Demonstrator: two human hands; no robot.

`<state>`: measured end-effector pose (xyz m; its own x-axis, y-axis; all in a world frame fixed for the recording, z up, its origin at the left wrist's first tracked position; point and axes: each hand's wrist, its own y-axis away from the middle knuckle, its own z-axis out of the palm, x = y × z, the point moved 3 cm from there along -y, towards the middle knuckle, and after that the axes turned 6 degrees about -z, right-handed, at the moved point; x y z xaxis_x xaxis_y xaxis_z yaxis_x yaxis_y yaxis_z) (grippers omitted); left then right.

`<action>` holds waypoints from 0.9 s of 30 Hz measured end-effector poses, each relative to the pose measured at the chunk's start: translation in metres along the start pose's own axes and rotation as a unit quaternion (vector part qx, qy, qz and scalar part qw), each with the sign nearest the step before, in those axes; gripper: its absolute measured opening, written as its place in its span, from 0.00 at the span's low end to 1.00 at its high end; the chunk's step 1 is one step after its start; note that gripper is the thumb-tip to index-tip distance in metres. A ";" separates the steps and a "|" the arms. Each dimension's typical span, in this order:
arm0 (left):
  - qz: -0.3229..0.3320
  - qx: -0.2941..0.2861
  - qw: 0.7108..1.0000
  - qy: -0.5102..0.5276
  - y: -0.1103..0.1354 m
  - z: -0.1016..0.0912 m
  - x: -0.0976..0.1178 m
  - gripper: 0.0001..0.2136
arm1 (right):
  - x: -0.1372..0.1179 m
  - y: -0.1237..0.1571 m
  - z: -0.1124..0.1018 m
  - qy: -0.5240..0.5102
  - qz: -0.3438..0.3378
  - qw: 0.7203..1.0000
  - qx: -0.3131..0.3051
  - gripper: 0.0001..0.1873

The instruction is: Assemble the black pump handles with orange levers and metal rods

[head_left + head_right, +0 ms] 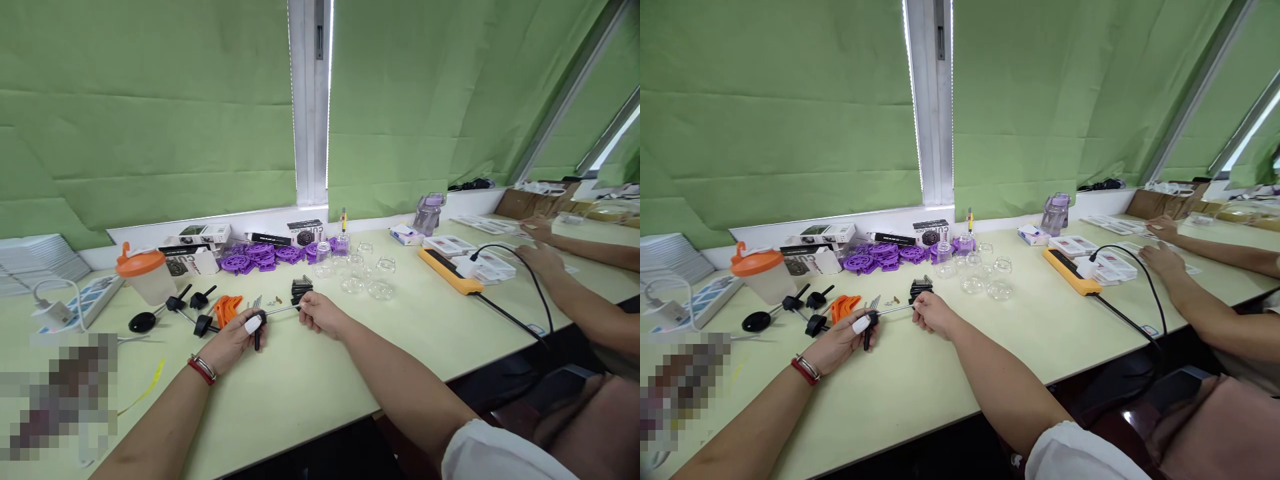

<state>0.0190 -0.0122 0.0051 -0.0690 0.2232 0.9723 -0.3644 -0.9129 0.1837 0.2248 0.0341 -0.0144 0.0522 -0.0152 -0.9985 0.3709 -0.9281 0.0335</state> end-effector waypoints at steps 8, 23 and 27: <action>-0.004 0.002 1.000 -0.002 -0.001 -0.002 -0.001 0.15 | -0.002 0.002 0.000 -0.004 -0.010 1.000 -0.009 0.04; -0.016 0.014 1.000 -0.021 0.001 0.001 0.002 0.17 | -0.004 0.003 0.001 -0.007 -0.004 1.000 -0.012 0.03; -0.020 0.018 0.999 -0.021 0.001 0.000 0.002 0.17 | -0.005 0.004 0.001 -0.005 -0.004 1.000 -0.012 0.03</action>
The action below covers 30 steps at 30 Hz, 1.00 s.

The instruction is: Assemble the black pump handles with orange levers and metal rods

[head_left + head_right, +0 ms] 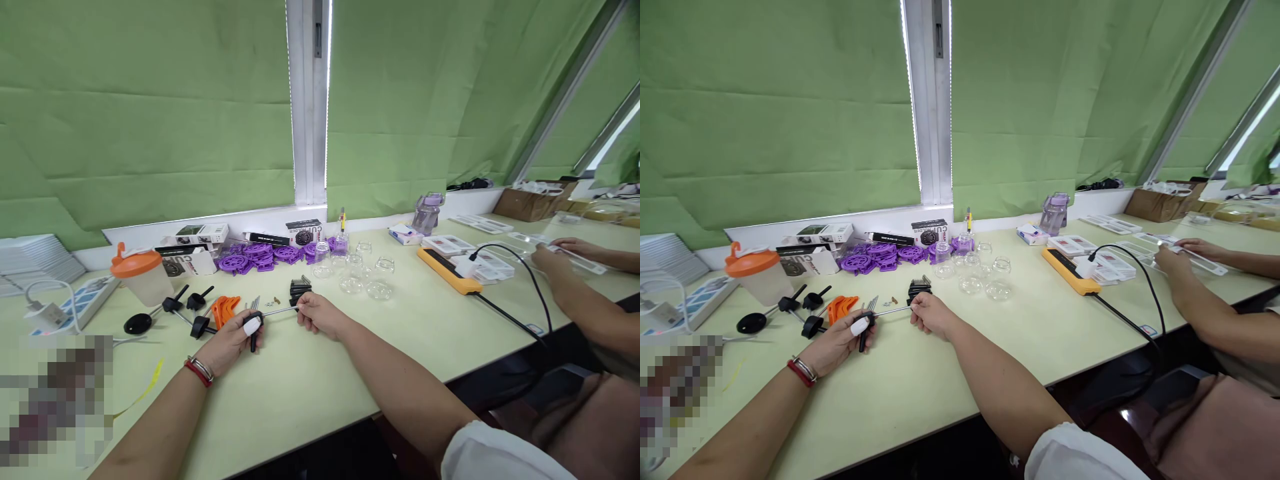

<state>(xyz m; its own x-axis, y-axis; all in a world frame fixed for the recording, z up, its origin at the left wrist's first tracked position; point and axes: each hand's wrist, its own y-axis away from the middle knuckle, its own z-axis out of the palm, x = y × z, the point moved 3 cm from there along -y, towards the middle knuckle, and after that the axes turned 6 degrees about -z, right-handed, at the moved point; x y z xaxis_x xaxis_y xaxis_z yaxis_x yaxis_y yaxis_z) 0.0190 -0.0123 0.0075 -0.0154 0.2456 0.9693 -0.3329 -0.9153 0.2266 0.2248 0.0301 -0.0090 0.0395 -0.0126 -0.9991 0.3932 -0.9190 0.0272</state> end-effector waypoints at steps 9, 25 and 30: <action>0.000 0.007 1.000 0.001 -0.001 0.000 -0.001 0.16 | 0.002 -0.001 -0.001 0.000 -0.002 1.000 -0.003 0.04; 0.021 -0.006 0.997 -0.071 0.000 -0.004 -0.002 0.20 | -0.003 0.000 0.000 -0.011 -0.003 1.000 0.025 0.03; 0.007 -0.030 0.993 -0.111 0.001 0.000 0.000 0.18 | -0.004 0.001 0.000 -0.014 -0.009 1.000 0.024 0.04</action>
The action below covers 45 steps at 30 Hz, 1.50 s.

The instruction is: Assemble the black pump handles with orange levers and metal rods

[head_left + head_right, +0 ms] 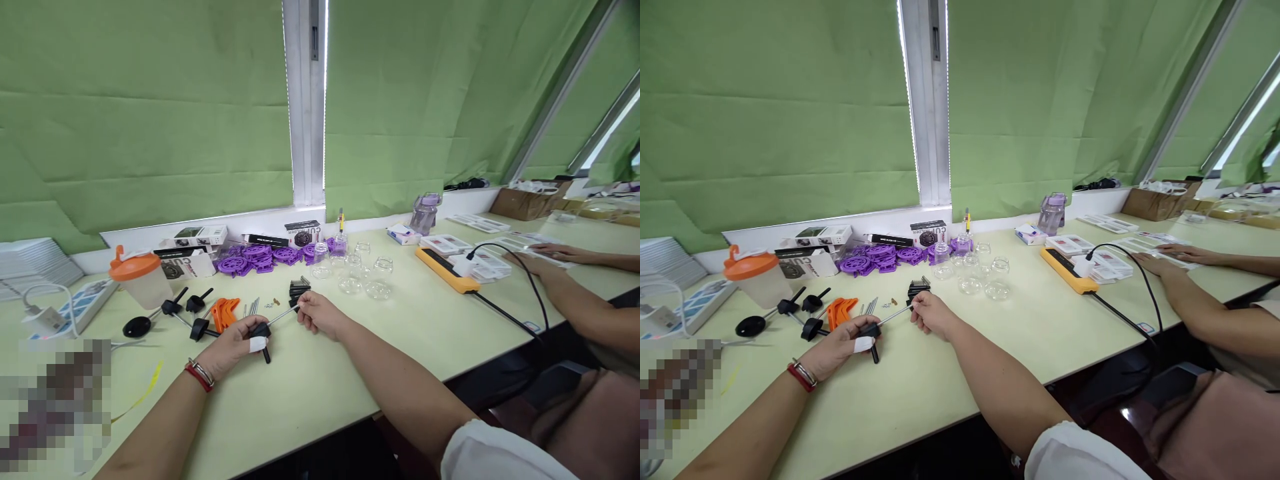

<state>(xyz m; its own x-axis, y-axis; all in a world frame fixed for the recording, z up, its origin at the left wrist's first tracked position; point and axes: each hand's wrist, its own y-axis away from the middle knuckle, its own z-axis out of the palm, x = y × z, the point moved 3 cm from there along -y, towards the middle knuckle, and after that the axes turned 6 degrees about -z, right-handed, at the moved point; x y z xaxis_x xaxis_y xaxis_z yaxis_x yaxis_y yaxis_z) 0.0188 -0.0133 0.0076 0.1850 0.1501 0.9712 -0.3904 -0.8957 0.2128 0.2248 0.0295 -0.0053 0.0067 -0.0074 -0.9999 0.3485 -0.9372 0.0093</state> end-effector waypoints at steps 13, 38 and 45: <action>0.023 0.067 0.997 -0.013 -0.003 -0.001 -0.001 0.17 | 0.003 -0.001 -0.001 0.060 -0.036 0.997 0.023 0.11; -0.034 0.510 0.751 -0.418 0.026 -0.091 0.016 0.15 | -0.053 -0.068 0.009 0.596 -0.139 0.781 0.121 0.14; -0.202 0.401 0.787 -0.425 0.026 -0.100 0.009 0.21 | -0.030 -0.106 0.004 0.613 -0.058 0.778 0.125 0.13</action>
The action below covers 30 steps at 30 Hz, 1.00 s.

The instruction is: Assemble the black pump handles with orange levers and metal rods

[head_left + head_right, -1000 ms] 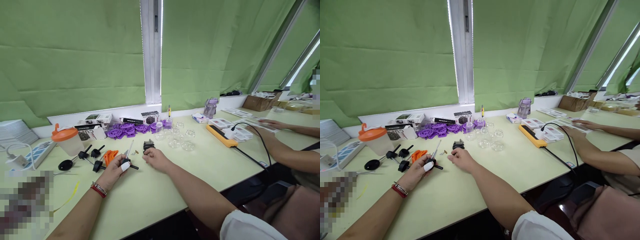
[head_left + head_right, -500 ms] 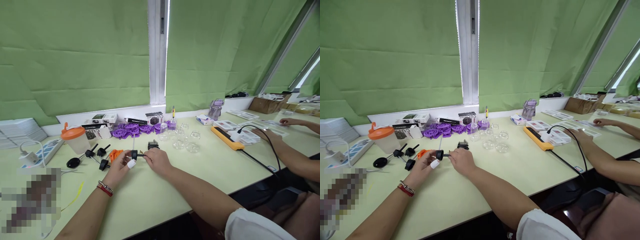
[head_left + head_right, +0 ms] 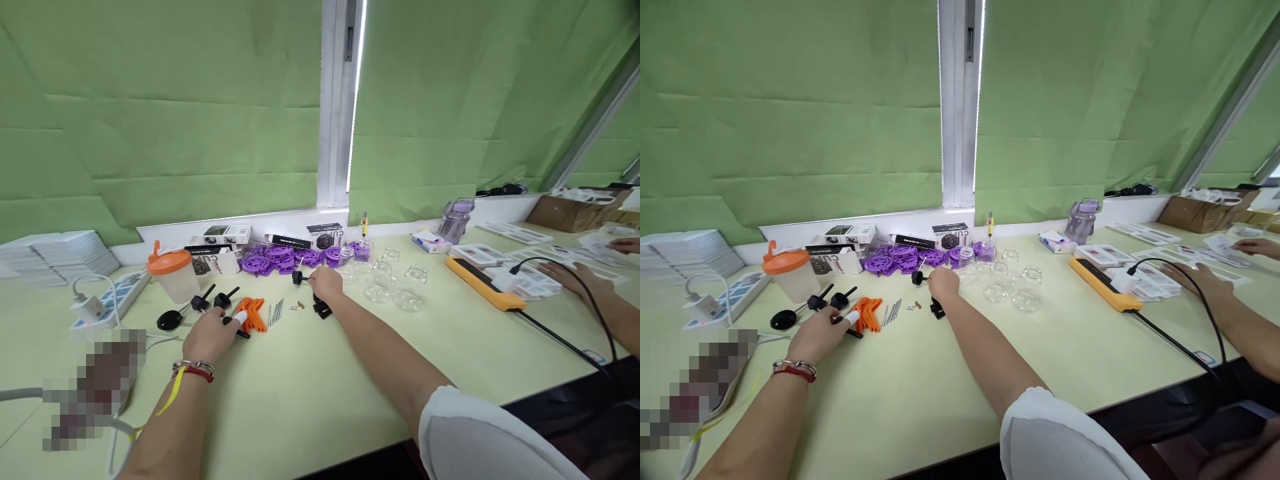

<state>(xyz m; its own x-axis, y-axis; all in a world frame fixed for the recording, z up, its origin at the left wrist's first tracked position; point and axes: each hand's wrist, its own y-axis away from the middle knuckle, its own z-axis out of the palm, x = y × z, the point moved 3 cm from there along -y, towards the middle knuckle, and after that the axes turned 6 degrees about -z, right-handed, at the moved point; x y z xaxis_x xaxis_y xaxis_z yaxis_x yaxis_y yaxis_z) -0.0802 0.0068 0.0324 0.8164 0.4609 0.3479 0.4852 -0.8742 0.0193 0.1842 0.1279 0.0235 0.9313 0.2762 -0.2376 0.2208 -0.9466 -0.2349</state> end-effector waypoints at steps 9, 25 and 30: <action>0.007 -0.012 1.000 -0.024 -0.001 0.003 0.000 0.16 | -0.002 -0.007 0.006 0.019 0.012 0.999 -0.030 0.12; 0.057 0.158 0.981 0.100 0.010 -0.013 0.010 0.16 | -0.015 -0.005 0.008 -0.005 0.004 0.997 -0.072 0.11; 0.107 0.115 0.963 0.218 0.009 -0.001 0.014 0.15 | -0.015 0.004 -0.001 -0.036 0.003 0.998 -0.056 0.13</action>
<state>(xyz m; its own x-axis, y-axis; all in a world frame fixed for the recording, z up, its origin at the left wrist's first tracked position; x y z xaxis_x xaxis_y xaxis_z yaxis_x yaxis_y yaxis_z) -0.0646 0.0051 0.0381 0.7202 0.1218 0.6830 0.4185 -0.8614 -0.2877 0.1714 0.1194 0.0269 0.9100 0.2788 -0.3069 0.2510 -0.9596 -0.1274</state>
